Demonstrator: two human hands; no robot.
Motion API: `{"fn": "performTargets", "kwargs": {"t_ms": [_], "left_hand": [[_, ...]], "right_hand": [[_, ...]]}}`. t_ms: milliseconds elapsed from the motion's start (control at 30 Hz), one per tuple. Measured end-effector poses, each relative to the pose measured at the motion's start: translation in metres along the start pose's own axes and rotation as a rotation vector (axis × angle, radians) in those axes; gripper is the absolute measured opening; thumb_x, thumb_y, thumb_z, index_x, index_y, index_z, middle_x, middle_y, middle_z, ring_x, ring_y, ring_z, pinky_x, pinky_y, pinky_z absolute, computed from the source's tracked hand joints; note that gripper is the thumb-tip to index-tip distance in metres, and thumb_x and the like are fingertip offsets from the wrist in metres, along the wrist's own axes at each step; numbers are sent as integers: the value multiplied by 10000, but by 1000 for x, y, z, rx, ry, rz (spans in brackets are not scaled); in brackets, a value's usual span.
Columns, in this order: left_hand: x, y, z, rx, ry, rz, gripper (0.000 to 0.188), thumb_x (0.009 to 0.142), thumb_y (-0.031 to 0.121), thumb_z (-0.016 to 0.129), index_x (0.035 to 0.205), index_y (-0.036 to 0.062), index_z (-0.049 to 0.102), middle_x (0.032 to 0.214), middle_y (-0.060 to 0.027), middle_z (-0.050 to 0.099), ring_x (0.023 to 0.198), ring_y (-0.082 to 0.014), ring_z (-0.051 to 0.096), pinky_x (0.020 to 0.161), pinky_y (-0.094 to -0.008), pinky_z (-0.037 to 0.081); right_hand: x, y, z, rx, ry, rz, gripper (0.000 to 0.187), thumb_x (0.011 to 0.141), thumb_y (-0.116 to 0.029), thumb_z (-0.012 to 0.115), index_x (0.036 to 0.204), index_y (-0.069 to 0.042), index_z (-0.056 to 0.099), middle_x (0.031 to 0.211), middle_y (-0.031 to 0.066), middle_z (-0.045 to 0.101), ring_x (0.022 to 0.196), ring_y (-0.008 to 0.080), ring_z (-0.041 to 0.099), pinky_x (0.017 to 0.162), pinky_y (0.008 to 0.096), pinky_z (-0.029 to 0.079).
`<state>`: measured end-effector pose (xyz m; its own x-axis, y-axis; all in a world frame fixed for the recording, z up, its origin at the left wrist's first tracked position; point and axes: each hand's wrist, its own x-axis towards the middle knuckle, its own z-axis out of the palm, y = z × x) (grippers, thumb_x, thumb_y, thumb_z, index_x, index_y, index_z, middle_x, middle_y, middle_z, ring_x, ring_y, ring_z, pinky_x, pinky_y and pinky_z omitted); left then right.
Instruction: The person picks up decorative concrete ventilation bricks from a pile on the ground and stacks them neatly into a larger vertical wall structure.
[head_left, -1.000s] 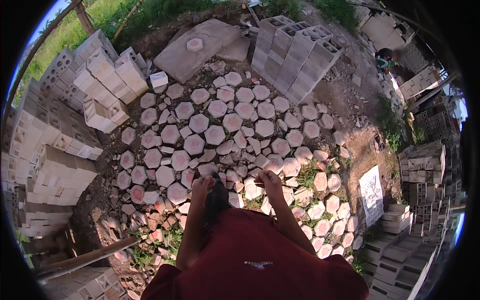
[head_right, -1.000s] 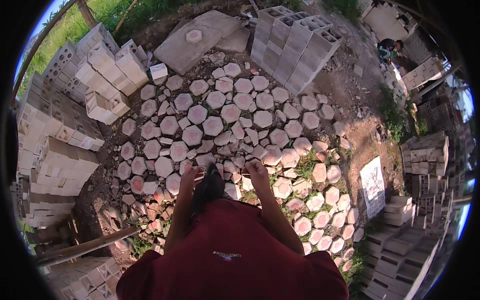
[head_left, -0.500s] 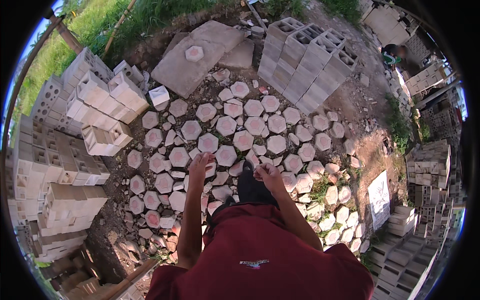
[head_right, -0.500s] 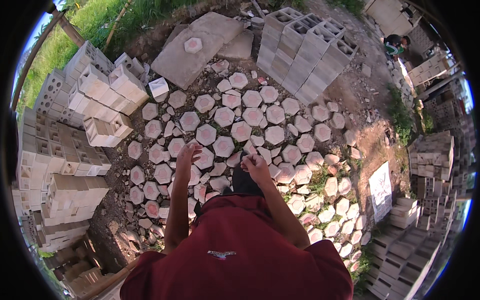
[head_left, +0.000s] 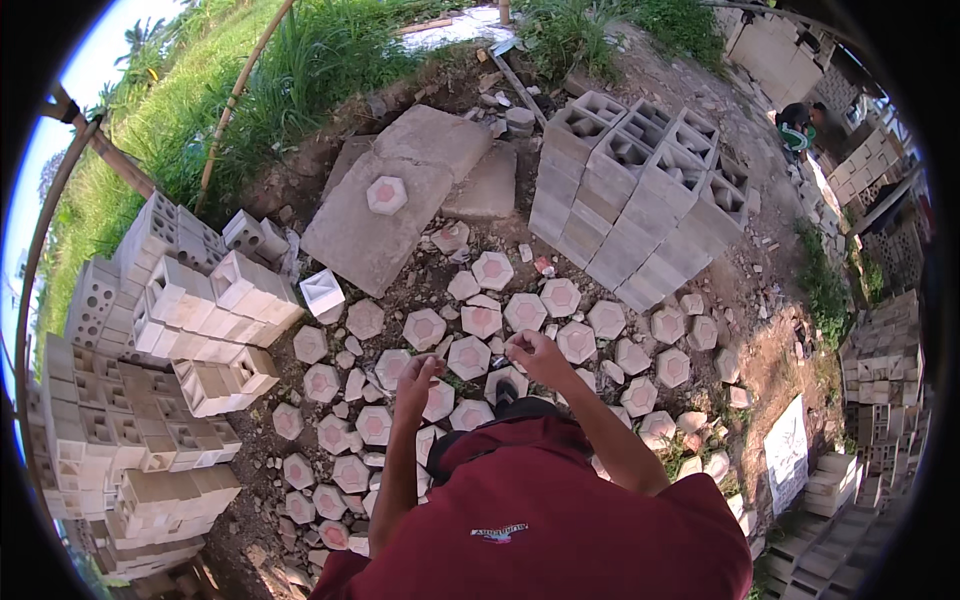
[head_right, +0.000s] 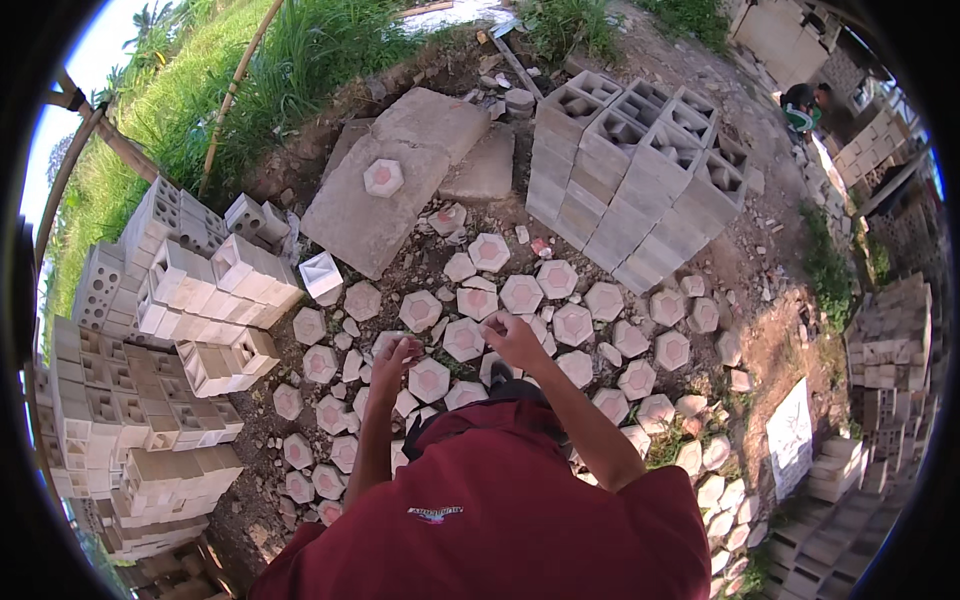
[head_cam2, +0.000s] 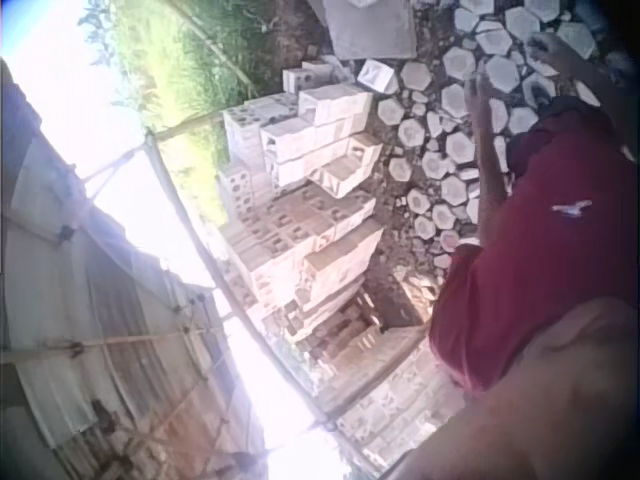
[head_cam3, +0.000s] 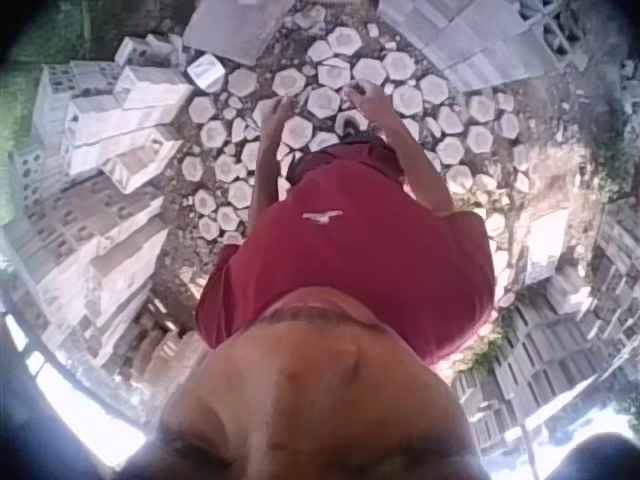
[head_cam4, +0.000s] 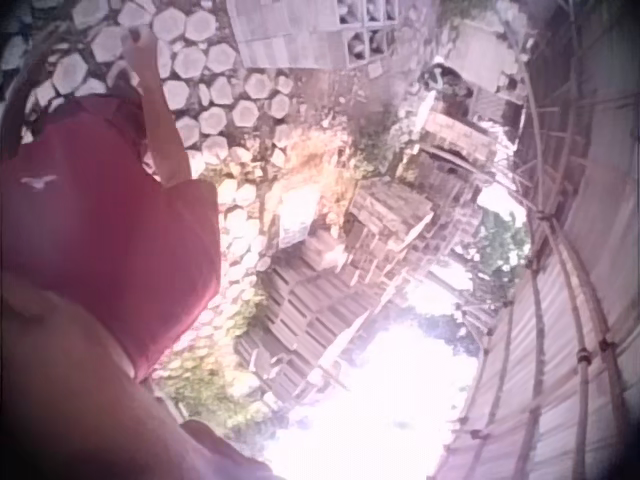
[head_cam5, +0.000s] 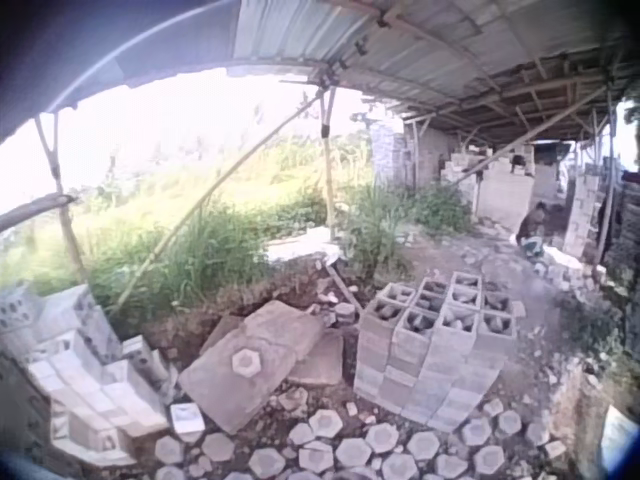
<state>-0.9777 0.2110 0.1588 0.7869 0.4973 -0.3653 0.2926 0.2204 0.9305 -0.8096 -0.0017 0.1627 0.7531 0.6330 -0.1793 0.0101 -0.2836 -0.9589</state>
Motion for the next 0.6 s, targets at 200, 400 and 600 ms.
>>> {"fn": "performTargets", "kwargs": {"t_ms": [200,400,600], "left_hand": [[112,80,29,-86,66,202,334,968,292,471,1140,18,551,1051,-101,636,957,-168,603,820,-300,468],[213,76,43,-296,79,43,293,969,267,466,1105,31,574,1023,-94,642,935,-170,618,799,-304,489],[351,101,36,-385,56,-64,305,955,284,483,1108,40,581,1027,-77,646,948,-167,608,801,-316,480]], "right_hand": [[126,-18,-46,81,60,-1,288,864,-270,619,913,13,607,820,74,654,741,143,612,703,287,485],[221,-24,-55,18,-12,59,263,861,-252,624,929,1,611,813,60,647,738,131,598,698,283,481],[329,-36,-92,-251,62,102,271,853,-256,628,936,1,625,838,74,658,775,158,619,725,294,492]]}}
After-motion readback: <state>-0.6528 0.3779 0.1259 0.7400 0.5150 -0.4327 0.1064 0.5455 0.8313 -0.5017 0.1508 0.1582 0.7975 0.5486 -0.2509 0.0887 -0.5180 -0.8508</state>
